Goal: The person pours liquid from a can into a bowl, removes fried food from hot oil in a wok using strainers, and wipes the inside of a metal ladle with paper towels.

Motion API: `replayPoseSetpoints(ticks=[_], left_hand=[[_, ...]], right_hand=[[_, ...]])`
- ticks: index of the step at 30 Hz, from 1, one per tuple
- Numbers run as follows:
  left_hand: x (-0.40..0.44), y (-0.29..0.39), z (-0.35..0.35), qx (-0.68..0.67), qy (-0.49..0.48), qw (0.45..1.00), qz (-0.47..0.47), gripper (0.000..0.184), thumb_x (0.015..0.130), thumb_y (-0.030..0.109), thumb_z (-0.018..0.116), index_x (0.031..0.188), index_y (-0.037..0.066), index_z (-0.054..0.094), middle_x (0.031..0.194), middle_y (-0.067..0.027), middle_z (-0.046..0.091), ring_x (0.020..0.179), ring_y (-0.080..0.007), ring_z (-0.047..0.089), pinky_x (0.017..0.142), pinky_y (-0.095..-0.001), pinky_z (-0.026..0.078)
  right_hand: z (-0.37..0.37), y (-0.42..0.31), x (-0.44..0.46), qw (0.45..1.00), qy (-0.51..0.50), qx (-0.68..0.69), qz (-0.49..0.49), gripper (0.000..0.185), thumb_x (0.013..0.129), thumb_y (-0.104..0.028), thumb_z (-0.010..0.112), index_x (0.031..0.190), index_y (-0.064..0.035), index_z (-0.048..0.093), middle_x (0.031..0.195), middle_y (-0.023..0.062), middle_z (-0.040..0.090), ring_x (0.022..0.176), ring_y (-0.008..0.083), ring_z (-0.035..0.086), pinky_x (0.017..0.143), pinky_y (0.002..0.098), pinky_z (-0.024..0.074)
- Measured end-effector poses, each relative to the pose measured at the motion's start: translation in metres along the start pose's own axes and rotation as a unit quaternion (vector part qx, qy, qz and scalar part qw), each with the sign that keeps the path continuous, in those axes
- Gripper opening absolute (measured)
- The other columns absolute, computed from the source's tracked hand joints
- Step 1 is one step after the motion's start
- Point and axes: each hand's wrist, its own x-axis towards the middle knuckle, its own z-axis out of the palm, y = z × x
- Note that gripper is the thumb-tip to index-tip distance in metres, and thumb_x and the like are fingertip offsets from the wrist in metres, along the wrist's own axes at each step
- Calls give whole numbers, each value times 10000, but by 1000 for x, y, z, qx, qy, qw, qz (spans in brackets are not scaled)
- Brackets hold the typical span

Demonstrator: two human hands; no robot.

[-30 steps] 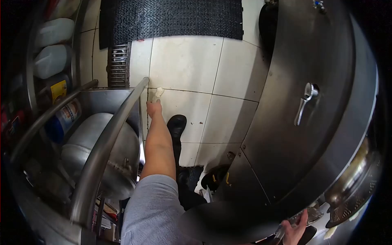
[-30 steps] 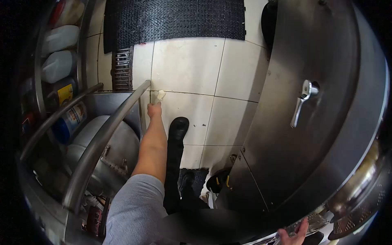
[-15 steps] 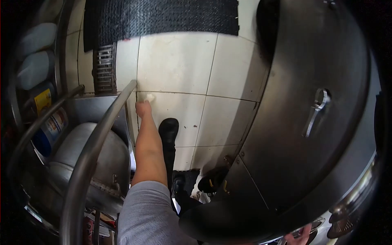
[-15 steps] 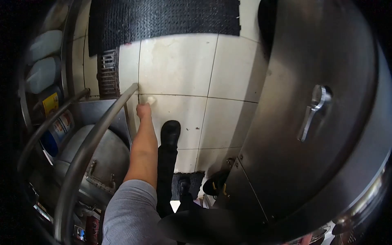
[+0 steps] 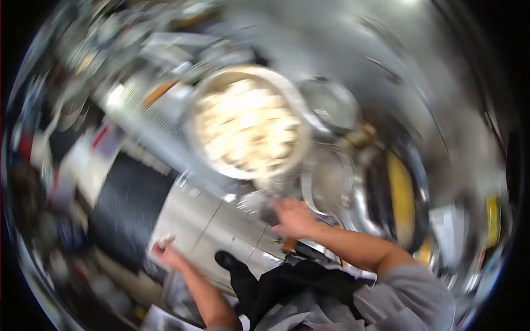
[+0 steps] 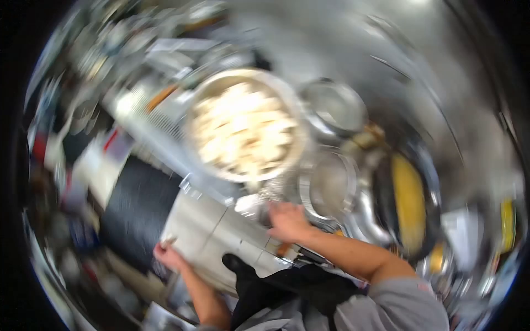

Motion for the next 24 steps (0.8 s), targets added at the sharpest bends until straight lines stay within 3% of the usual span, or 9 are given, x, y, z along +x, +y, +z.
replayPoseSetpoints(ticks=[1, 4, 5, 8, 13, 16, 18, 19, 24], left_hand=[[-3, 89, -21, 52, -33, 995, 80, 262, 831, 44, 678, 1062, -22, 573, 1014, -121, 618, 912, -222, 589, 847, -344, 485], [-32, 247, -35, -129, -149, 955, 223, 215, 882, 122, 663, 1026, -10, 572, 945, -106, 587, 843, -204, 565, 782, -333, 477], [-60, 305, -47, -30, -181, 939, 291, 228, 880, 150, 672, 1003, -4, 558, 930, -76, 566, 832, -182, 516, 761, -318, 437], [-164, 421, -34, -52, -368, 818, 439, 238, 849, 116, 686, 999, -4, 545, 919, -66, 547, 848, -187, 478, 784, -311, 405], [-422, 489, -6, -53, -614, 619, 486, 205, 759, 27, 660, 942, -3, 571, 839, -85, 582, 807, -185, 554, 773, -326, 460], [-576, 502, 19, 2, -649, 512, 563, 298, 730, 62, 669, 1011, 33, 574, 922, -145, 649, 884, -307, 643, 781, -374, 496], [-649, 486, 74, 143, -597, 493, 617, 358, 738, 157, 679, 1070, 108, 553, 1014, -138, 656, 988, -323, 633, 805, -458, 489], [-679, 490, 84, 158, -568, 506, 629, 392, 740, 200, 689, 1095, 122, 542, 1024, -145, 652, 1005, -333, 628, 813, -478, 485], [-718, 594, 49, -102, -496, 691, 516, 469, 803, 251, 731, 1193, 59, 555, 1063, -125, 626, 923, -256, 610, 813, -391, 494]], right_hand=[[-21, 11, -40, 998, 7, 58, -9, 875, 798, -418, 704, 1457, -32, 277, 1210, 206, 514, 1155, 352, 488, 911, 517, 388], [-52, 91, -176, 979, 109, 169, -23, 830, 850, -362, 661, 1481, -34, 232, 1160, 200, 538, 1075, 347, 537, 916, 476, 419], [-50, 119, -222, 967, 152, 194, -69, 794, 869, -338, 641, 1475, -22, 238, 1156, 207, 552, 1032, 344, 569, 897, 455, 445], [-55, 204, -368, 927, 178, 330, -22, 706, 887, -312, 627, 1472, -89, 300, 1112, 172, 575, 926, 293, 600, 842, 386, 483], [40, 286, -568, 791, 279, 543, 34, 617, 846, -139, 680, 1415, -113, 445, 857, 30, 536, 760, 133, 512, 712, 283, 450], [119, 310, -636, 715, 314, 624, 37, 592, 861, -124, 662, 1412, -100, 448, 858, 9, 520, 764, 111, 501, 717, 268, 444], [178, 328, -660, 598, 349, 720, 33, 537, 882, -118, 637, 1388, -70, 466, 850, -8, 513, 758, 87, 489, 699, 242, 428], [207, 335, -669, 595, 344, 726, 24, 537, 882, -118, 637, 1388, -70, 466, 850, -8, 513, 758, 87, 489, 699, 242, 428], [333, 343, -695, 541, 212, 792, 186, 424, 919, -195, 599, 1314, -61, 522, 801, -25, 531, 684, 71, 494, 596, 231, 427]])
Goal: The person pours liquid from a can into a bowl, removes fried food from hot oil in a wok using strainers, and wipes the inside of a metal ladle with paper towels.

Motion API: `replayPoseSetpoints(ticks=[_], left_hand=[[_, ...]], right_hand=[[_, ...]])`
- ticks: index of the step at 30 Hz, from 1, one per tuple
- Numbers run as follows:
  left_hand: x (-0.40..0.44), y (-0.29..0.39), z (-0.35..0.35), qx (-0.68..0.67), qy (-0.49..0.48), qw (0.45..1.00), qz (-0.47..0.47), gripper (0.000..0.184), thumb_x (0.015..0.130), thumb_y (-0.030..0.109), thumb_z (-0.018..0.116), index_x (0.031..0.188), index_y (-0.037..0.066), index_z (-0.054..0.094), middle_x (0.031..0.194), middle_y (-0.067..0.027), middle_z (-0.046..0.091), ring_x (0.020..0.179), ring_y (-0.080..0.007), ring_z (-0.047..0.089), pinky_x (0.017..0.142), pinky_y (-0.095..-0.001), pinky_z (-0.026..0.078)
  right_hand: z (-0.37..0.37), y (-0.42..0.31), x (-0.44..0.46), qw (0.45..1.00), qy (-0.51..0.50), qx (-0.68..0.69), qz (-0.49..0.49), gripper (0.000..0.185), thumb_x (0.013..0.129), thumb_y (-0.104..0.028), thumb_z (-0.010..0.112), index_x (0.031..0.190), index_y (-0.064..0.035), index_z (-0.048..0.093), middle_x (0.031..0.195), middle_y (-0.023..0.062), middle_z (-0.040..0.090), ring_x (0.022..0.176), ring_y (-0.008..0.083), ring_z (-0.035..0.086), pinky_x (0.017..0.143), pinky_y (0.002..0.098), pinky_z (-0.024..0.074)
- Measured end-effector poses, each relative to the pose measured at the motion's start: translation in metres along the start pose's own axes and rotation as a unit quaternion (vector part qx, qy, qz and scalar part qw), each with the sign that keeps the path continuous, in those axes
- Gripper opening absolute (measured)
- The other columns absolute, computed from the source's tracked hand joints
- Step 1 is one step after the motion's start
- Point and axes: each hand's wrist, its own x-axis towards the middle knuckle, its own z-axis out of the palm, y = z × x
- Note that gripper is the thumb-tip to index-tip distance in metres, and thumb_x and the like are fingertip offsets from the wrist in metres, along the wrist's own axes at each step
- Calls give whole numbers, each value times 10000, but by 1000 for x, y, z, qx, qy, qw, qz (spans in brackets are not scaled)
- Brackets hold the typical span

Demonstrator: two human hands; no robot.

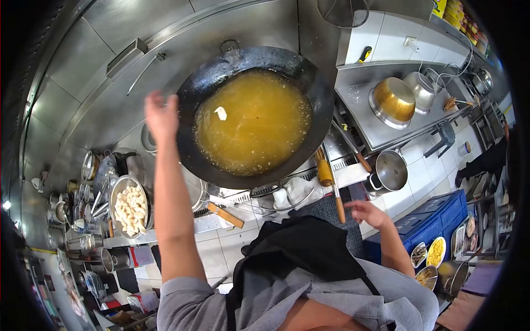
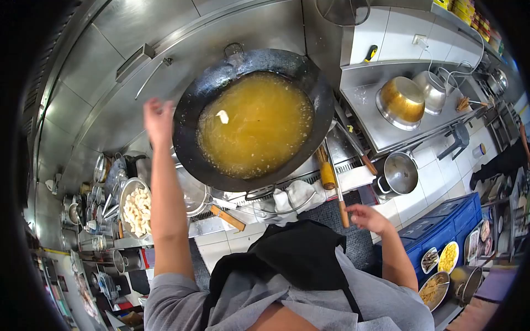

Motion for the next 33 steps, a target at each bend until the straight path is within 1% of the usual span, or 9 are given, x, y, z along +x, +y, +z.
replayPoseSetpoints(ticks=[7, 9, 11, 14, 17, 23, 29, 31, 33], left_hand=[[-118, -41, -135, -185, 161, 969, -26, 365, 933, 106, 594, 1247, -50, 493, 1208, -154, 576, 1103, -208, 560, 946, -315, 452], [-201, -81, -147, -145, 263, 950, -90, 320, 960, 147, 556, 1210, -45, 501, 1087, -130, 598, 944, -157, 578, 791, -280, 480], [-297, -142, -140, -90, 214, 956, -179, 185, 967, 176, 552, 999, -6, 553, 780, -9, 521, 668, -96, 448, 575, -257, 405], [-435, -171, -94, -67, 13, 961, -267, 164, 885, 77, 617, 1015, -11, 569, 924, -66, 582, 830, -159, 522, 760, -317, 460], [-537, -202, -30, -89, -205, 866, -448, 518, 724, 99, 757, 1186, 0, 545, 1131, -155, 589, 999, -264, 580, 879, -357, 474], [-609, -272, 95, -76, -205, 846, -486, 944, 582, 161, 846, 1385, -16, 383, 1325, -257, 490, 1220, -351, 494, 1003, -400, 429], [-544, -161, 124, -41, -427, 774, -466, 698, 591, 240, 844, 1152, -74, 573, 1119, -248, 630, 1014, -333, 623, 900, -402, 490], [-638, -230, 149, 52, -557, 815, -151, 528, 669, 442, 764, 934, -7, 686, 954, -239, 666, 929, -334, 648, 844, -436, 506], [-672, -214, 90, 121, -596, 747, -267, 573, 721, 566, 680, 996, 63, 703, 1029, -191, 670, 989, -372, 621, 896, -436, 485]], right_hand=[[-69, 189, -62, 925, 177, 106, 318, 369, 921, -284, 584, 1254, -130, 545, 877, 63, 596, 697, 195, 609, 587, 361, 521], [-80, 232, -103, 891, 253, 112, 360, 385, 922, -269, 569, 1275, -126, 514, 932, 104, 602, 720, 248, 633, 595, 415, 530], [-95, 268, -143, 878, 284, 115, 368, 395, 921, -257, 565, 1287, -122, 499, 957, 120, 603, 728, 270, 641, 602, 434, 531], [-104, 295, -171, 932, 175, -3, 317, 401, 912, -228, 563, 1292, -118, 496, 960, 118, 614, 740, 274, 651, 605, 450, 528], [-119, 207, -153, 905, 214, 8, 368, 441, 884, -192, 596, 1307, -122, 493, 966, 119, 630, 759, 256, 659, 611, 421, 533], [-98, 6, -57, 951, 36, -255, 169, 499, 832, -91, 674, 1304, -48, 517, 1021, 79, 640, 915, 174, 638, 743, 310, 538], [-36, -75, 33, 944, -195, -264, 27, 494, 855, -69, 657, 1326, -68, 509, 1093, 72, 642, 1041, 185, 594, 937, 320, 469], [-9, -100, 60, 893, -287, -345, -11, 480, 875, -112, 650, 1331, -88, 505, 1074, 66, 634, 1004, 179, 601, 911, 318, 475], [8, -89, 92, 874, -350, -335, -40, 482, 880, -115, 640, 1341, -124, 501, 1058, 72, 626, 976, 182, 603, 890, 321, 479]])
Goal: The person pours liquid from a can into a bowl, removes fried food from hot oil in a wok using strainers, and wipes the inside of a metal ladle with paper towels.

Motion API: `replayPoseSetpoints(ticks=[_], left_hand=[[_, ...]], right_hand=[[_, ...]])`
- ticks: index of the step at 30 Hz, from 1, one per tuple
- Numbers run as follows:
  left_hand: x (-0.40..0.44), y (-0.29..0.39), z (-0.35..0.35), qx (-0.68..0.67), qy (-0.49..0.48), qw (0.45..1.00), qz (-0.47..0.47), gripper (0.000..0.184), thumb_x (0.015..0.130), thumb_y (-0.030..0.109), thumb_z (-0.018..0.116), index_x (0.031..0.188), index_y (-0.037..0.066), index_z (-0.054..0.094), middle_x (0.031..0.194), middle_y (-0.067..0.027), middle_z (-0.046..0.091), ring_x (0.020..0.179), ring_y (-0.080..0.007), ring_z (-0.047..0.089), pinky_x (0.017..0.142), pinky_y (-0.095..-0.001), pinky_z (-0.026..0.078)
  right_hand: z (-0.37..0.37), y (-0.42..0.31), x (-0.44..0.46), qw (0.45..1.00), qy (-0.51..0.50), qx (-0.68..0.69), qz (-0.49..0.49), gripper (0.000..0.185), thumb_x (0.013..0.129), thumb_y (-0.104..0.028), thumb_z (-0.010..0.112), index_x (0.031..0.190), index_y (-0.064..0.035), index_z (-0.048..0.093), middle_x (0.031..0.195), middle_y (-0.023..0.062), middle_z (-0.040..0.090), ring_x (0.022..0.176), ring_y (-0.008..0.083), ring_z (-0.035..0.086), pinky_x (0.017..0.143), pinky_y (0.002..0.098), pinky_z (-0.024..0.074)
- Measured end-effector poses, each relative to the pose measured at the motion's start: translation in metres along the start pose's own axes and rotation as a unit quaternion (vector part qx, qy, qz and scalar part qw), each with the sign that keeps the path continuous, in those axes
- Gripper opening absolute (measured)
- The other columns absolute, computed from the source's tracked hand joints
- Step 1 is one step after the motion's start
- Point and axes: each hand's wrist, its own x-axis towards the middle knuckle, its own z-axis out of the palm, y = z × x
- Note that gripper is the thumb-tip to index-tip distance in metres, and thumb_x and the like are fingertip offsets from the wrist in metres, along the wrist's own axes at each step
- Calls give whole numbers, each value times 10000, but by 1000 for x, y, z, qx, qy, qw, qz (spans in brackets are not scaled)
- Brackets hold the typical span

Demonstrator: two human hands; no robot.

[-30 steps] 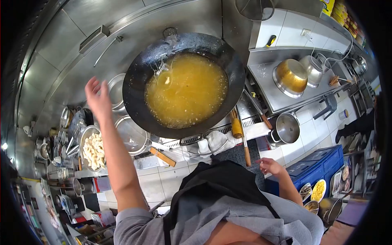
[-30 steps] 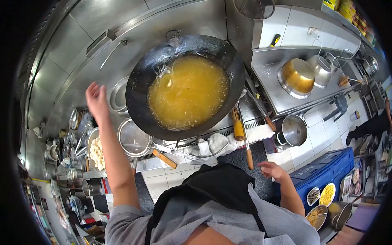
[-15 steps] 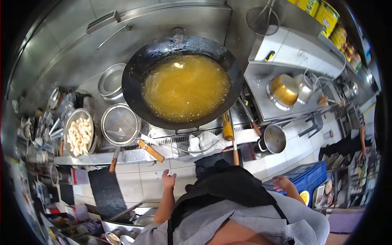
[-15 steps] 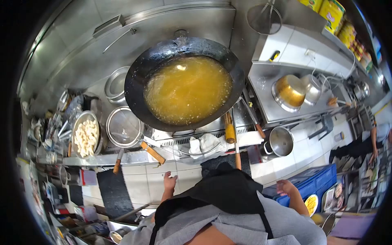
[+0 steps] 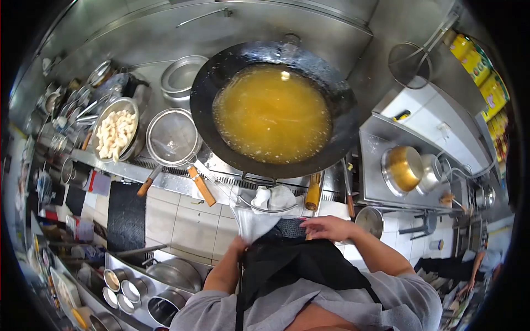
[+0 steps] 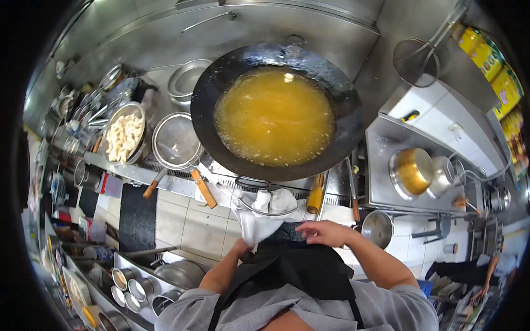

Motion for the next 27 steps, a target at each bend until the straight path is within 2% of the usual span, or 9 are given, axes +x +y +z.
replayPoseSetpoints(ticks=[1, 4, 7, 12, 14, 20, 22, 23, 27], left_hand=[[-26, -13, 6, 105, -94, 990, 27, 585, 755, 575, 644, 1030, 61, 699, 1094, -197, 656, 1052, -381, 600, 929, -436, 468], [-99, -47, 44, 84, -87, 990, -72, 609, 770, 527, 674, 1132, 37, 668, 1132, -205, 652, 1104, -334, 602, 942, -426, 472], [-187, 1, -11, -306, 31, 944, -118, 506, 770, 354, 756, 1134, 16, 659, 1032, -135, 690, 977, -241, 643, 873, -364, 485], [-235, 101, -136, -486, 142, 862, 18, 301, 887, 269, 677, 1018, -2, 663, 851, -37, 657, 762, -110, 583, 729, -294, 484], [-227, 96, -150, -535, 187, 824, -10, 317, 900, 288, 662, 1007, -11, 654, 838, -42, 653, 751, -117, 584, 714, -292, 485], [-208, -2, -104, -525, 236, 811, -107, 417, 915, 342, 637, 1104, -28, 594, 907, -122, 649, 766, -193, 625, 723, -311, 504], [-205, -21, -84, -401, 384, 829, -71, 532, 903, 331, 642, 1270, -15, 473, 1169, -211, 573, 1052, -251, 578, 801, -343, 507], [-229, -2, -112, -452, 320, 821, -138, 636, 875, 287, 671, 1352, -7, 370, 1287, -277, 484, 1187, -317, 509, 854, -374, 500], [-234, -27, -110, -425, 368, 818, -119, 663, 836, 183, 692, 1385, 33, 351, 1322, -278, 452, 1012, -298, 615, 820, -367, 509]], right_hand=[[4, 14, 23, 999, -36, -7, -28, 518, 880, -93, 634, 1371, -129, 474, 1082, 79, 614, 981, 174, 601, 890, 309, 480], [22, 9, 82, 988, -124, -64, -72, 632, 847, -70, 647, 1425, -191, 422, 1057, 90, 598, 988, 175, 594, 862, 308, 485], [70, 1, 146, 970, -162, -81, -160, 724, 817, -64, 651, 1458, -252, 372, 1016, 99, 587, 977, 224, 611, 830, 359, 499], [154, 12, 241, 909, -126, -302, -257, 319, 801, -185, 640, 1117, -173, 600, 947, 116, 622, 905, 353, 627, 737, 455, 507], [147, -20, 250, 909, -124, -318, -238, 185, 797, -239, 641, 936, -131, 585, 938, 103, 638, 899, 349, 629, 722, 452, 510], [88, -74, 294, 930, 162, -324, -56, 694, 799, -370, 699, 1381, -134, 403, 1163, 201, 586, 1067, 379, 574, 853, 499, 470], [84, -79, 323, 882, 224, -414, 11, 771, 827, -270, 658, 1471, -109, 267, 1224, 224, 542, 1170, 373, 499, 925, 542, 413], [87, -68, 341, 881, 228, -415, 14, 771, 827, -270, 658, 1471, -109, 267, 1224, 224, 542, 1170, 373, 499, 925, 542, 413], [91, -54, 369, 874, 208, -428, 96, 752, 825, -120, 587, 1485, -65, 230, 1243, 218, 538, 1226, 349, 452, 1009, 568, 336]])
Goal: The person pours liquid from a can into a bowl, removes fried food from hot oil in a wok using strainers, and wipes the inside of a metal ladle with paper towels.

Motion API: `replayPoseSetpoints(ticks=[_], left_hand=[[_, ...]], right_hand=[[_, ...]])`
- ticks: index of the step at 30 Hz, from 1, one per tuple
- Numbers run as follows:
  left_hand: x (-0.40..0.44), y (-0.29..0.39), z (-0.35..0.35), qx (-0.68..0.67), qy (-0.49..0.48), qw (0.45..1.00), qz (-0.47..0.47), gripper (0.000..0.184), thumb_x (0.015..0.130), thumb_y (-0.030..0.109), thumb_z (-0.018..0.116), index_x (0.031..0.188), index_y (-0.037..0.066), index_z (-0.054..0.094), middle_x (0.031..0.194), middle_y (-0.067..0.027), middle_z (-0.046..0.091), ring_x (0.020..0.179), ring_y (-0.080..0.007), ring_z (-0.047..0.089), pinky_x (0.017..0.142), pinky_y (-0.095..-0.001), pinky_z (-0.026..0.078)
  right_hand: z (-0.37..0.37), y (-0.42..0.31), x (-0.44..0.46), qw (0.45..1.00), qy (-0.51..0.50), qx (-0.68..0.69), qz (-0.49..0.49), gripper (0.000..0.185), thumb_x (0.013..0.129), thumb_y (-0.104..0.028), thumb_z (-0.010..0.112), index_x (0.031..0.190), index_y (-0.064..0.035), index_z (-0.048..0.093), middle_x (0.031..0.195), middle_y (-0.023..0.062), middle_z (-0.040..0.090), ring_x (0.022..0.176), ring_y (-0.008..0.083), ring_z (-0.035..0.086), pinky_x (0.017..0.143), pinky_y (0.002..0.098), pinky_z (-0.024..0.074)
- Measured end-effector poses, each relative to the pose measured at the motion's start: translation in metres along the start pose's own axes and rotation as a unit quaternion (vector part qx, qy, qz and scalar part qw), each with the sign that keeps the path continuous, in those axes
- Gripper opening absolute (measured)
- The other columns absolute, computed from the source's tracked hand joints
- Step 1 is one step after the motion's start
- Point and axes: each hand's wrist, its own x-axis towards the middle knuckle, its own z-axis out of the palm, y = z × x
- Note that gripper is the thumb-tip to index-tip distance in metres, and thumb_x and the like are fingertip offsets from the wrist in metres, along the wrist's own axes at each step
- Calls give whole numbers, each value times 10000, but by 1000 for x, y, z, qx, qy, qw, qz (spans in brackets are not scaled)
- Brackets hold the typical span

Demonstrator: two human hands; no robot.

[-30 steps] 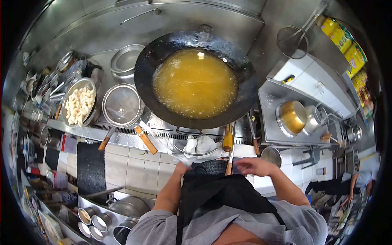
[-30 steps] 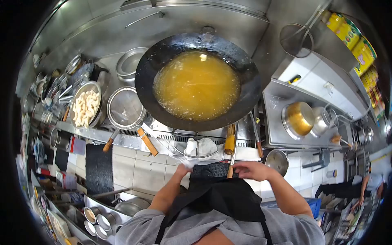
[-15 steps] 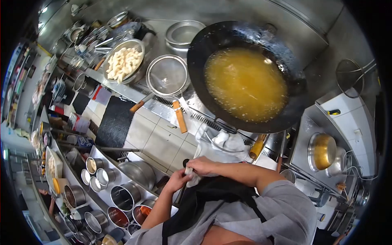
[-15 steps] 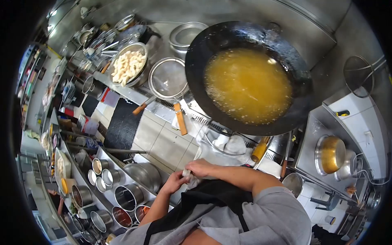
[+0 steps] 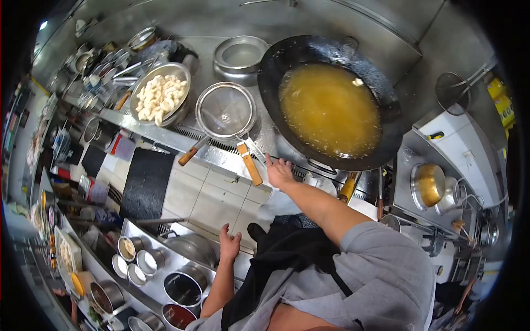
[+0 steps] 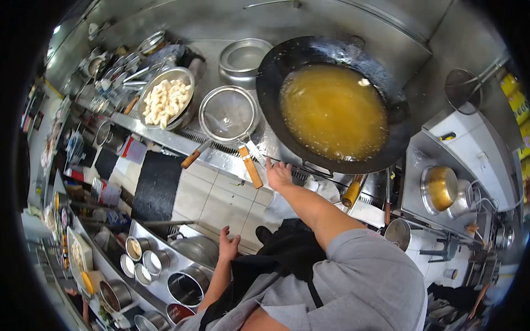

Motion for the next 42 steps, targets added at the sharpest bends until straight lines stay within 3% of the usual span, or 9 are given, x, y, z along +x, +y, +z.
replayPoseSetpoints(ticks=[5, 6, 9, 17, 20, 23, 30, 32, 42], left_hand=[[6, 4, -20, -16, -11, 999, -31, 643, 854, 145, 653, 1398, 34, 328, 1359, -235, 407, 976, -287, 614, 840, -377, 517], [5, 6, -23, -23, -22, 999, -40, 638, 857, 144, 651, 1400, 44, 329, 1345, -228, 424, 965, -276, 612, 831, -374, 514], [10, 6, -23, -35, -53, 997, -49, 632, 860, 140, 650, 1401, 66, 332, 1317, -216, 456, 948, -255, 604, 816, -365, 509], [29, 42, -17, -26, -100, 994, -20, 595, 860, 125, 646, 1383, 90, 364, 1294, -208, 483, 940, -241, 585, 815, -359, 494], [41, 40, -14, -3, -105, 994, 13, 587, 860, 171, 640, 1378, 169, 366, 1326, -158, 467, 875, -227, 571, 659, -351, 506], [42, 54, -14, -18, -95, 995, 12, 578, 858, 118, 645, 1372, 93, 383, 1273, -218, 501, 989, -262, 573, 838, -363, 485], [55, 41, -12, 28, -81, 995, 50, 524, 859, 161, 651, 1335, 154, 432, 1292, -156, 505, 837, -196, 573, 608, -328, 485], [42, 62, -12, 41, -92, 994, 28, 513, 865, 146, 648, 1329, 81, 439, 1257, -209, 538, 1029, -275, 573, 862, -358, 478], [75, 63, 31, -111, -167, 973, -111, 557, 866, 212, 664, 1349, 105, 408, 1162, -120, 555, 955, -209, 570, 749, -394, 503]], right_hand=[[-21, -4, 7, 978, -42, 203, -21, 554, 836, -105, 576, 1342, -18, 366, 1151, 242, 575, 959, 365, 627, 817, 524, 509], [-27, -4, -5, 872, -150, 464, 49, 416, 885, -78, 524, 1273, -52, 374, 883, 160, 596, 644, 257, 623, 541, 382, 514], [-60, -17, -39, 674, -220, 706, 4, 399, 928, -46, 465, 1300, -104, 332, 702, 61, 497, 512, 138, 496, 425, 295, 399], [-180, 27, -167, 677, -149, 707, -141, 397, 985, -86, 440, 1354, -137, 304, 686, 19, 469, 495, 75, 419, 424, 220, 344], [-230, 91, -180, 735, 17, 674, -80, 459, 974, -82, 461, 1407, -113, 314, 679, 14, 499, 478, 83, 438, 410, 224, 366], [-254, 177, -164, 795, 155, 586, 40, 513, 950, -46, 447, 1444, -98, 319, 663, 20, 499, 457, 98, 440, 399, 240, 383], [-250, 295, -81, 917, 134, 327, 186, 470, 945, -56, 434, 1406, -65, 347, 618, 24, 471, 432, 120, 441, 392, 298, 396], [-233, 300, -60, 814, 83, 551, 165, 391, 971, -80, 441, 1351, -60, 349, 649, 26, 465, 441, 129, 434, 408, 298, 418], [-197, 246, -11, 643, -8, 765, 38, 184, 1002, -134, 452, 1186, -133, 453, 695, 17, 470, 487, 86, 389, 463, 268, 371]])
